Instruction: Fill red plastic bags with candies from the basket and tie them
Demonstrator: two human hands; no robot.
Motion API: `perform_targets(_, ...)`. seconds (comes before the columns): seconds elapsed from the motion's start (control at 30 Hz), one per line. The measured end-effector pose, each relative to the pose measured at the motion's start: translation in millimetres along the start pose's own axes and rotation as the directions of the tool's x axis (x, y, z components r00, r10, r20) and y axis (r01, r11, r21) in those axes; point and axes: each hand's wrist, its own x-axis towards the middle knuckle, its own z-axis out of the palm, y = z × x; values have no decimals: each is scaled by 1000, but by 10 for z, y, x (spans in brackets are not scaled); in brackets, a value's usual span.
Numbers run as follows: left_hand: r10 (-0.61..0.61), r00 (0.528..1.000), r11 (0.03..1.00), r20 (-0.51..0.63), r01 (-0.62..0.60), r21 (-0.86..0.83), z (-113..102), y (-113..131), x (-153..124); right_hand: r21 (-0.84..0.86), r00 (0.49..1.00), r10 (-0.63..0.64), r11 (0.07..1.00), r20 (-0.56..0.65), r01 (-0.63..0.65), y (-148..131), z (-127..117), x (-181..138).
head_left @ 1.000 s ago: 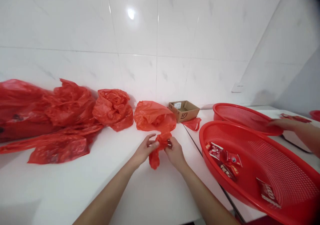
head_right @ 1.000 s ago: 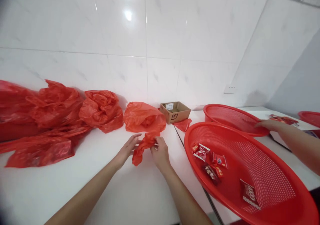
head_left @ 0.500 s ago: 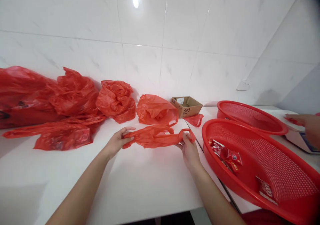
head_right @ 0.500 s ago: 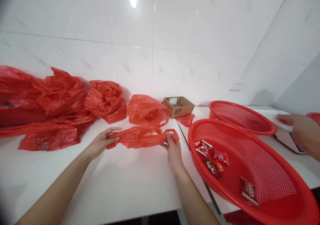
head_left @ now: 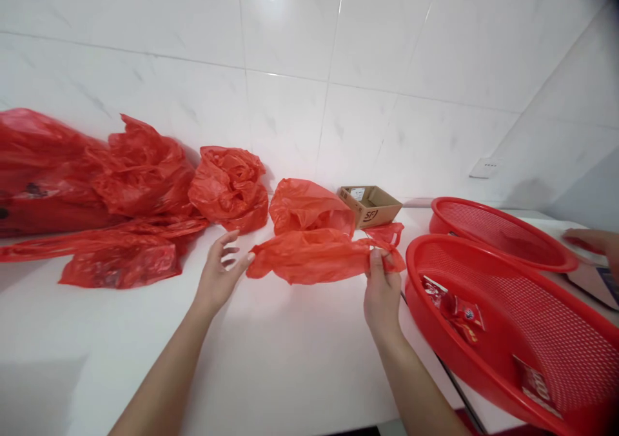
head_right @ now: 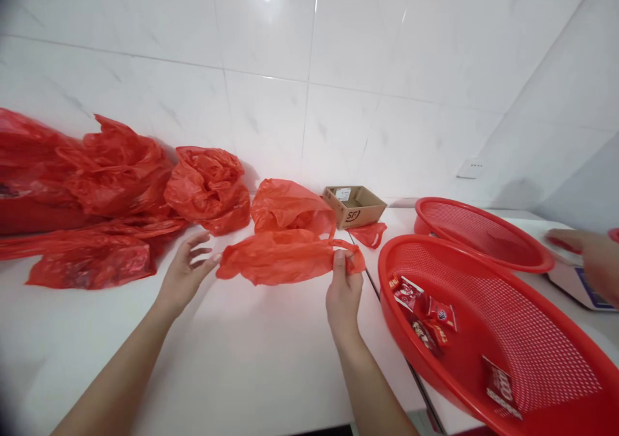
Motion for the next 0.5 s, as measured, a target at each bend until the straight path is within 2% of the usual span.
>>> perform_targets(0.03,56,996,996,-68,-51,69,21,63,-46,-47,1000,-29,998,12,29,-17,23,-26)
perform_targets(0.07,88,993,990,-77,-78,121,51,126,-100,-99,998,-53,993,45,57,-39,56,-77)
perform_targets(0.1,78,997,988,-9,-76,132,89,186,-159,-144,992,-71,986,103,85,-62,98,-149)
perform_targets(0.13,27,992,994,125,-39,99,132,238,-219,-179,977,-89,976,194,124,-80,148,-239)
perform_targets(0.17,-43,955,999,294,32,43,177,278,-275,-203,942,-115,962,315,185,-90,204,-338)
perform_targets(0.2,-100,886,993,453,119,-13,221,307,-325,-215,881,-147,940,451,266,-92,261,-438)
perform_targets(0.23,-137,811,975,569,211,-66,259,323,-364,-217,797,-175,908,578,357,-84,317,-533)
perform_targets(0.27,-163,753,947,637,301,-113,290,328,-391,-215,709,-192,871,679,442,-67,365,-614)
perform_targets(0.3,-186,715,913,674,379,-150,313,323,-406,-214,635,-193,835,748,507,-44,404,-676)
perform_targets(0.33,-211,690,879,692,443,-174,326,311,-410,-221,590,-178,811,788,541,-14,430,-716)
perform_targets(0.4,-268,657,841,705,517,-162,328,272,-394,-250,569,-129,804,812,539,57,443,-719)
perform_targets(0.43,-287,654,853,700,507,-124,321,249,-381,-265,573,-107,808,813,526,97,431,-683)
perform_targets(0.47,-292,676,886,676,457,-74,312,225,-367,-282,585,-91,810,806,515,138,409,-626)
perform_targets(0.5,-284,721,927,632,376,-12,302,203,-354,-307,609,-82,807,789,505,178,378,-552)
